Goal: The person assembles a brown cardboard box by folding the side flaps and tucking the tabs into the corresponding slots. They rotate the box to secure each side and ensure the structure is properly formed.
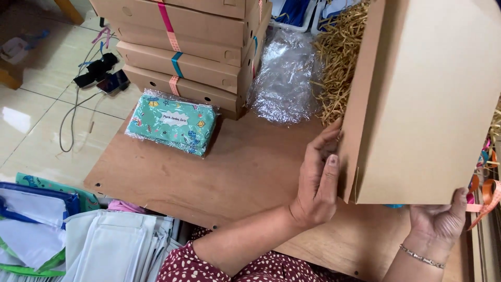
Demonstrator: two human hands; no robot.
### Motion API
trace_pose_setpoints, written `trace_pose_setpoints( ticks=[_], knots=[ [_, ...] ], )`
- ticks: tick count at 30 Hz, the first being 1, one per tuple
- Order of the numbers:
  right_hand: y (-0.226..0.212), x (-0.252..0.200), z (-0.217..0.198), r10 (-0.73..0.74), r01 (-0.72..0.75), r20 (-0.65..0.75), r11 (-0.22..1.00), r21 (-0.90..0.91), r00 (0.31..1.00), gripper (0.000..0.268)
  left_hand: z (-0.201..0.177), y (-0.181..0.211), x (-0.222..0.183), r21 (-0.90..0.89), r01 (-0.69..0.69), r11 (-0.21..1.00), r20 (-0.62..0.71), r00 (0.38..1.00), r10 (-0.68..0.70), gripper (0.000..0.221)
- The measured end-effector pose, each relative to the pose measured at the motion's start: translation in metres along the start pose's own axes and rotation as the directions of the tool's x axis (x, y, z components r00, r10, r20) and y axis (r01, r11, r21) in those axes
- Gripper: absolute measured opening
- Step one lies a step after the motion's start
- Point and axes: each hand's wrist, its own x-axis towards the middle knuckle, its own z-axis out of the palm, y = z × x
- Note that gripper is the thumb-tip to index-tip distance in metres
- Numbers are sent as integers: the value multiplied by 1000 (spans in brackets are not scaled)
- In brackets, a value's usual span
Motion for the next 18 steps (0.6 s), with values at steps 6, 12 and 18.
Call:
trace_pose_setpoints(
  ticks=[6,12,18],
  knots=[
    [14,5,-12,89,-94,52,990,105,995,84,7,-9,-12,-250,-143,958,167,968,189,38],
    [26,14,-29,186,-196,80,970,145,979,79,10,-18,-12,-156,-221,963,260,931,256,60],
    [30,21,-44,249,-256,58,933,252,967,74,11,-4,-5,26,-243,970,193,953,233,57]
  ],
)
